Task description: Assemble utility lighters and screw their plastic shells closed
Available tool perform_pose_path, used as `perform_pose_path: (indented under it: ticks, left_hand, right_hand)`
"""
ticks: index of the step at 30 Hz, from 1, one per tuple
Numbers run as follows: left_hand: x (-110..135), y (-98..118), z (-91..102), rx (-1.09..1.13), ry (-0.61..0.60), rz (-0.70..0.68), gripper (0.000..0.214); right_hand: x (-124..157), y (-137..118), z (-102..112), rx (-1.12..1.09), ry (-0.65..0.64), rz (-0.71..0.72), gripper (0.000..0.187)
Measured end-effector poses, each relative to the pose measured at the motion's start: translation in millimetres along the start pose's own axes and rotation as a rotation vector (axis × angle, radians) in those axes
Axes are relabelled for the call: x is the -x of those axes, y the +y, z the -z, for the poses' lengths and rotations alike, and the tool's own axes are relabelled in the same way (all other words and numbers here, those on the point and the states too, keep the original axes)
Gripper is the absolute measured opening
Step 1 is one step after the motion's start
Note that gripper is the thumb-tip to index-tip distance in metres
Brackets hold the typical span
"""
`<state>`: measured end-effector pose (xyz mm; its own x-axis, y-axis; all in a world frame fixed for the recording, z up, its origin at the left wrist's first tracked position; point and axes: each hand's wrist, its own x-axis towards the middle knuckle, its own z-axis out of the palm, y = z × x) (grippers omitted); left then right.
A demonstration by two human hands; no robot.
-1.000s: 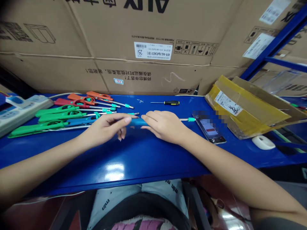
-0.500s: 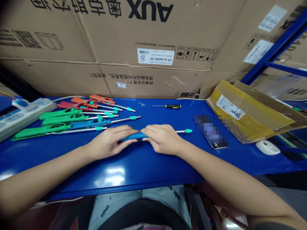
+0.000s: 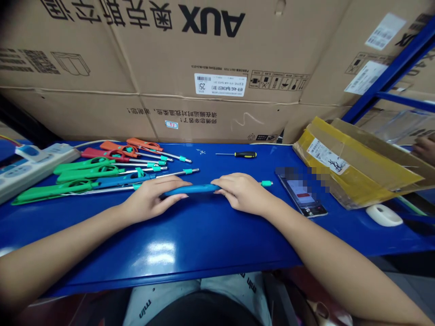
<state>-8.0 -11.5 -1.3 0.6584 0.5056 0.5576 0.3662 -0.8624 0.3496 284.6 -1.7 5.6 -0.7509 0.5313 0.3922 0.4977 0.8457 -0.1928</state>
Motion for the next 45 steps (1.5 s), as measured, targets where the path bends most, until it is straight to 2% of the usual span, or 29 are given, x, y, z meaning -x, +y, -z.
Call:
perform_pose_path:
  ticks: [4,7,13,18,21,23,26,28,32,36,40,45]
  left_hand:
    - [1,-4,0.5,-0.003,-0.02,0.051,0.026]
    - [2,-7,2.7,0.003,-0.015,0.14,0.026]
    - [-1,-5,1.5,0.102,-0.012,0.269,0.028]
    - [-5,0,3.8,0.219,-0.128,0.48,0.036]
    - [-4,-1,3.5,0.195,-0.16,0.425,0.035]
    - [-2,-3,1.8,0.15,-0.19,0.348,0.033]
    - [0,-4,-1.6,0.039,-0.22,0.269,0.032]
    - [0,-4,-4.2,-0.039,-0.218,0.214,0.03]
    - [1,-6,-9.4,-0.108,-0.162,0.125,0.03]
    - [2,-6,-11.9,-0.184,-0.101,0.119,0.031]
    - [3,-2,-10.2,-0.147,-0.111,0.138,0.03]
    - [4,-3,-8.8,-0.069,-0.133,0.143,0.031]
  right_hand:
    - [-2,-4,5,0.055,-0.08,-0.067,0.03]
    - [-3,-4,9,0.132,-0.113,-0.107,0.028]
    - [-6,-4,9,0.248,-0.183,-0.193,0.027]
    - [-10,1,10,0.167,-0.258,-0.207,0.03]
    - [-8,9,12,-0.029,-0.239,-0.176,0.029]
    - [-6,18,10,-0.085,-0.161,-0.223,0.029]
    - [-4,38,2,0.084,0.12,-0.465,0.031]
    - [-4,55,-4,0.208,0.182,-0.598,0.035]
    - [-5,87,-6,0.268,0.174,-0.657,0.043]
    - [-2,100,-1,0.291,0.125,-0.761,0.033]
    - [0,94,0,0.258,0.099,-0.777,0.015]
    - [1,74,-2,0.175,0.101,-0.711,0.009]
